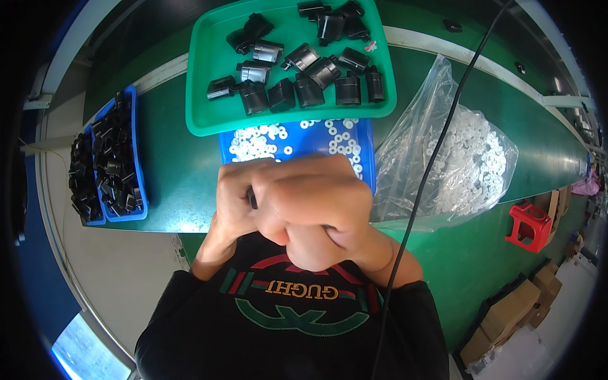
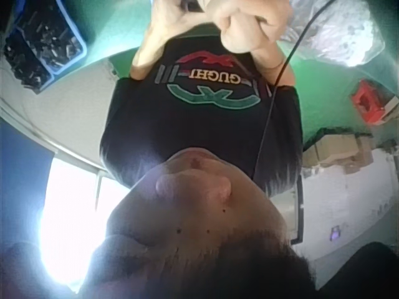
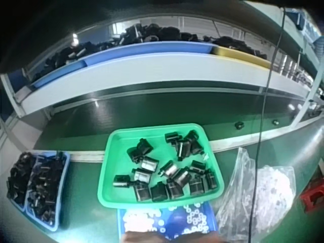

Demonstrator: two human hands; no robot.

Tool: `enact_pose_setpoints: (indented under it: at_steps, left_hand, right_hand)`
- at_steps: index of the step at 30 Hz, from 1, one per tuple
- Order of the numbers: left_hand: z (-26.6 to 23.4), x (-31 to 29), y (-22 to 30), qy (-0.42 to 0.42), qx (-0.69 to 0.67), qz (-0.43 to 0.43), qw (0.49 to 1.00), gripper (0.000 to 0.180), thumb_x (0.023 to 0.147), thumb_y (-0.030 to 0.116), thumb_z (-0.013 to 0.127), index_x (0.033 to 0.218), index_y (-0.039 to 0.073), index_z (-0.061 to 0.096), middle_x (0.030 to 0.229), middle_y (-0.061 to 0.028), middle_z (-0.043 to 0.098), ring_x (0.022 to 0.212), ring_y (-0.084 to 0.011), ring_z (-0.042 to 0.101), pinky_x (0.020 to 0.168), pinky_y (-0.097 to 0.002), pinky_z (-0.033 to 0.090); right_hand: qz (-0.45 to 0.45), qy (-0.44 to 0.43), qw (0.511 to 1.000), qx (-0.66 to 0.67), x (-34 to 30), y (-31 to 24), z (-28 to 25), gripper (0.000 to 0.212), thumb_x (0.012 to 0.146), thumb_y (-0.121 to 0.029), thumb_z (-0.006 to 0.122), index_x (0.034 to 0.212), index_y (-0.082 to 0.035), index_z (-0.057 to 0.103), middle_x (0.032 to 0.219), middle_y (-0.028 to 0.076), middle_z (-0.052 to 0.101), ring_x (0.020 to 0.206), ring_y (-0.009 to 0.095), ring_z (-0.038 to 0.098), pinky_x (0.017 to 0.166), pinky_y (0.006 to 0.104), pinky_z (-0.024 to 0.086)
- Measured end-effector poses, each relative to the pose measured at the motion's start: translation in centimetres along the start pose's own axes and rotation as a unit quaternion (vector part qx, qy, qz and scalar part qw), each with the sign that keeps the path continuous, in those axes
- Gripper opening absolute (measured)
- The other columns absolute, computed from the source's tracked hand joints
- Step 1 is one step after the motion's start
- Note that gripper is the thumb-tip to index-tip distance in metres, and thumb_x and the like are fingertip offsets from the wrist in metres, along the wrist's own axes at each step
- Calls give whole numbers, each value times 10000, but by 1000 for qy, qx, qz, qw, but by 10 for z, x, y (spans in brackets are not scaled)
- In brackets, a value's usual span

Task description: The person repeatedly picks up black cylindrical components and small white washers from trays on a green workbench. They insert the washers into the components by hand and place the assembled units into a blue tray.

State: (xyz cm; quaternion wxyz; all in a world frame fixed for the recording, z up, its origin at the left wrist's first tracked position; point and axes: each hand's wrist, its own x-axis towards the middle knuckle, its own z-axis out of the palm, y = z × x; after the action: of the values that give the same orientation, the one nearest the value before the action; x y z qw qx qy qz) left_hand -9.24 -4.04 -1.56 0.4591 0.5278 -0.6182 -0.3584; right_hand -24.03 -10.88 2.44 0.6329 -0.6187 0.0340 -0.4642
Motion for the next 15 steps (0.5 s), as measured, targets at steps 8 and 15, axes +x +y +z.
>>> enact_pose_setpoints:
  at_steps: [8, 15]
  left_hand:
    - [2, 4, -2, 27, -12, 53, 998, 306, 537, 57, 821, 805, 38, 672, 705, -71, 647, 594, -227, 639, 529, -313, 491]
    - [0, 5, 2, 18, -30, 71, 997, 331, 507, 75, 840, 795, 41, 681, 713, -70, 657, 595, -232, 641, 523, -307, 490]
  right_hand:
    - [-34, -9, 995, 97, 14, -28, -4, 234, 729, 142, 589, 640, -36, 466, 582, 45, 476, 462, 126, 380, 418, 276, 279]
    - [-49, -45, 994, 90, 13, -11, -5, 175, 731, 113, 611, 683, -17, 503, 622, 60, 491, 487, 132, 400, 417, 277, 281]
